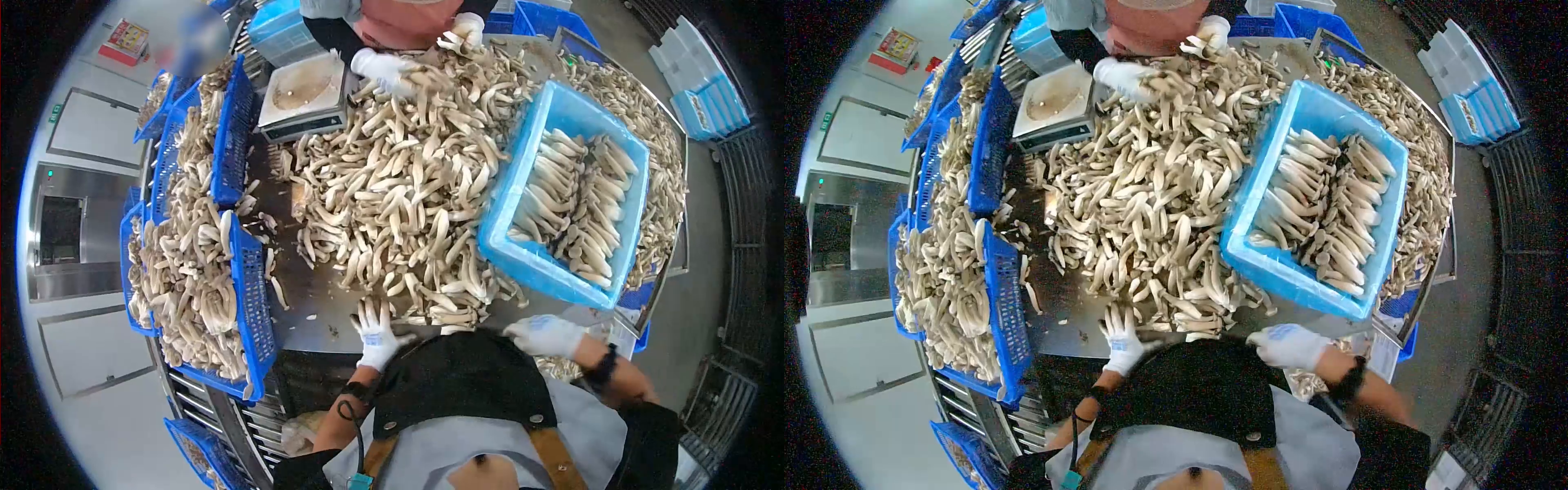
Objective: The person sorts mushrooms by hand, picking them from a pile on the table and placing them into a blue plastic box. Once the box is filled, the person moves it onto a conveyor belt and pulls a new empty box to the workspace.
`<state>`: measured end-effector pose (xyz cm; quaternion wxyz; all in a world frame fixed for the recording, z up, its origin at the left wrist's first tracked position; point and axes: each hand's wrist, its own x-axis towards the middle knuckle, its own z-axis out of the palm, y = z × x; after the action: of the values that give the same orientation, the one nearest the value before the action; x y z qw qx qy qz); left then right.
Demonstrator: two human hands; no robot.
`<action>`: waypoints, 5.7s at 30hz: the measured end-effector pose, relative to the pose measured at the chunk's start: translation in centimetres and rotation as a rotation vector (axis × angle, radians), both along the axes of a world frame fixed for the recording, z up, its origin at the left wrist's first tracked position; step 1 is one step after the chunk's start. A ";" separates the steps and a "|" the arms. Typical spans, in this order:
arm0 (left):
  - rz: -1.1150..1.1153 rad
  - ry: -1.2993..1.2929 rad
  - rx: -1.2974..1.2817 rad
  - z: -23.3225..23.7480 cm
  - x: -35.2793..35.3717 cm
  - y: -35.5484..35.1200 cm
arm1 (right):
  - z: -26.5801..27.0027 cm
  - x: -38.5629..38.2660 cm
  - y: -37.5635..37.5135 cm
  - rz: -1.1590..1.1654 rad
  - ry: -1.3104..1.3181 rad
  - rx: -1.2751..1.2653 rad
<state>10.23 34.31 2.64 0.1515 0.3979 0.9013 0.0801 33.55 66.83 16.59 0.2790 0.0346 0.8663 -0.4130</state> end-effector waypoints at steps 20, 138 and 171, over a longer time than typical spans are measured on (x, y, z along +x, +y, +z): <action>-0.143 -0.485 0.286 12.0 -11.8 11.3 | -6.8 -10.8 -7.0 -0.952 -0.001 -0.431; 0.148 -0.538 0.424 9.3 -6.9 7.4 | -0.9 -23.4 -1.5 -0.448 0.104 0.644; 0.148 -0.508 0.565 10.5 -8.9 10.9 | -2.5 -12.8 -11.1 -1.014 -0.110 -1.215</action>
<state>1.31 45.20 13.18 0.2480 0.3255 0.8038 0.4318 20.71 55.68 14.11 0.0691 0.2870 0.3527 -0.8880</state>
